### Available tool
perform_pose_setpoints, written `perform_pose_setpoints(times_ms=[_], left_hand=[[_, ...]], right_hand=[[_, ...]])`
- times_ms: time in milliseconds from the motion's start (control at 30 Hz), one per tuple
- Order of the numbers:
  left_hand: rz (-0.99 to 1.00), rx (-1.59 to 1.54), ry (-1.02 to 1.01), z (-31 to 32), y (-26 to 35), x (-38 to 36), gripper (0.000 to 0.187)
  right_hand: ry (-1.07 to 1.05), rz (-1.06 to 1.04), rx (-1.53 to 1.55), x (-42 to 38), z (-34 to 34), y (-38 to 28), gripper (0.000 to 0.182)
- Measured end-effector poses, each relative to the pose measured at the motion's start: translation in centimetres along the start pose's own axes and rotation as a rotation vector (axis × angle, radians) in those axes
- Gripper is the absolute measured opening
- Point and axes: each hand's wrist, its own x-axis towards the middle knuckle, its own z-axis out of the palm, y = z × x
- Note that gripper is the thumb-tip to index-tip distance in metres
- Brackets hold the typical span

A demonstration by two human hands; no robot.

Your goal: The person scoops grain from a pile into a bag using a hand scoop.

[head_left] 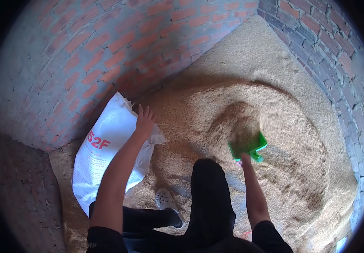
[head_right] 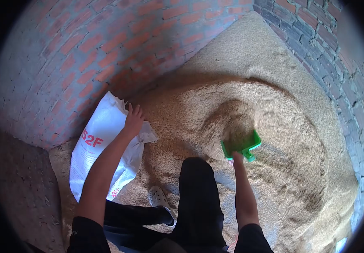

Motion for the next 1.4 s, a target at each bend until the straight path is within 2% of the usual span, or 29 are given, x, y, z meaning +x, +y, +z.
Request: perform_pose_setpoints(times_ms=[67, 100, 133, 167, 233, 267, 333, 367, 433, 467, 533, 667, 767, 800, 833, 933, 967, 1033, 1100, 1133, 1267, 1333, 1400], left_hand=[[-0.046, 0.066, -0.071, 1.6, -0.5, 1.5, 0.038], [-0.086, 0.154, -0.273, 2.5, -0.6, 2.2, 0.039], [-0.099, 0.193, -0.390, 1.8, -0.2, 1.8, 0.039], [-0.106, 0.232, -0.509, 1.1, 0.2, 1.4, 0.040], [0.027, 0.087, -0.684, -5.7, -0.5, 0.0, 0.046], [0.015, 0.087, -0.697, -5.5, -0.3, -0.6, 0.046], [-0.005, 0.041, -0.538, -5.6, -0.3, -2.3, 0.054], [-0.018, 0.045, -0.546, -5.6, -0.7, -3.2, 0.054], [0.077, -0.005, -0.508, -6.3, -1.6, -5.1, 0.037], [0.062, -0.006, -0.512, -5.5, -2.1, -5.7, 0.037], [0.028, -0.211, -0.406, -4.2, -2.7, -7.0, 0.018], [-0.006, -0.263, -0.308, -4.9, -2.0, -9.2, 0.014], [-0.084, -0.303, -0.271, -4.5, -0.9, -9.8, 0.022], [-0.094, -0.331, -0.162, -3.6, -0.5, -10.0, 0.014], [-0.104, -0.350, -0.052, -3.7, -0.5, -10.3, 0.013], [-0.153, -0.346, -0.172, -5.1, -0.7, -9.3, 0.011], [-0.163, -0.299, -0.083, -5.4, -0.6, -9.2, 0.010], [-0.155, -0.315, -0.081, -5.7, -0.2, -9.6, 0.011], [-0.140, -0.328, -0.075, -5.6, -0.3, -10.0, 0.012], [-0.127, -0.343, -0.040, -5.2, -0.3, -10.1, 0.012], [-0.107, -0.420, 0.031, -4.4, -0.7, -10.5, 0.013], [-0.114, -0.417, 0.021, -4.8, -0.9, -10.4, 0.013], [-0.125, -0.406, 0.010, -5.0, -1.1, -10.2, 0.013]], right_hand=[[-0.021, 0.032, -0.121, -2.9, 2.0, -1.3, 0.028], [-0.031, 0.041, -0.129, -2.3, 2.3, -0.8, 0.028], [-0.067, 0.159, -0.239, -2.2, 2.1, 0.6, 0.031], [-0.106, 0.272, -0.348, -2.0, 1.8, 1.6, 0.033], [-0.113, 0.266, -0.464, -5.2, 5.1, 0.6, 0.032], [-0.112, 0.244, -0.567, -6.4, 6.7, 0.1, 0.032], [-0.166, 0.223, -0.559, -5.8, 7.7, 1.7, 0.032], [-0.180, 0.203, -0.559, -5.6, 8.1, 2.2, 0.030], [-0.139, 0.194, -0.515, -5.0, 8.4, 3.1, 0.030], [-0.153, 0.189, -0.522, -4.6, 8.4, 3.3, 0.030], [-0.137, 0.147, -0.460, -4.6, 8.4, 3.3, 0.030], [-0.152, 0.168, -0.382, -5.2, 8.7, 2.2, 0.033], [-0.172, 0.154, -0.312, -2.4, 7.5, 3.6, 0.035], [-0.180, 0.156, -0.321, -2.9, 7.4, 2.8, 0.035], [-0.160, 0.203, -0.266, -3.4, 7.6, 1.8, 0.039], [-0.128, 0.243, -0.184, -4.2, 8.4, 0.2, 0.045], [-0.121, 0.229, -0.208, -4.2, 8.7, -0.1, 0.044], [-0.110, 0.225, -0.246, -4.4, 8.5, -0.3, 0.043], [-0.057, 0.086, -0.283, -4.6, 9.1, -0.9, 0.034], [-0.061, 0.082, -0.283, -4.7, 9.7, -1.6, 0.034], [-0.100, 0.162, -0.329, -4.8, 10.6, -4.4, 0.028], [-0.238, 0.086, -0.290, -4.4, 12.0, -5.9, 0.026], [-0.256, 0.017, -0.334, -3.3, 13.9, -6.9, 0.023]])
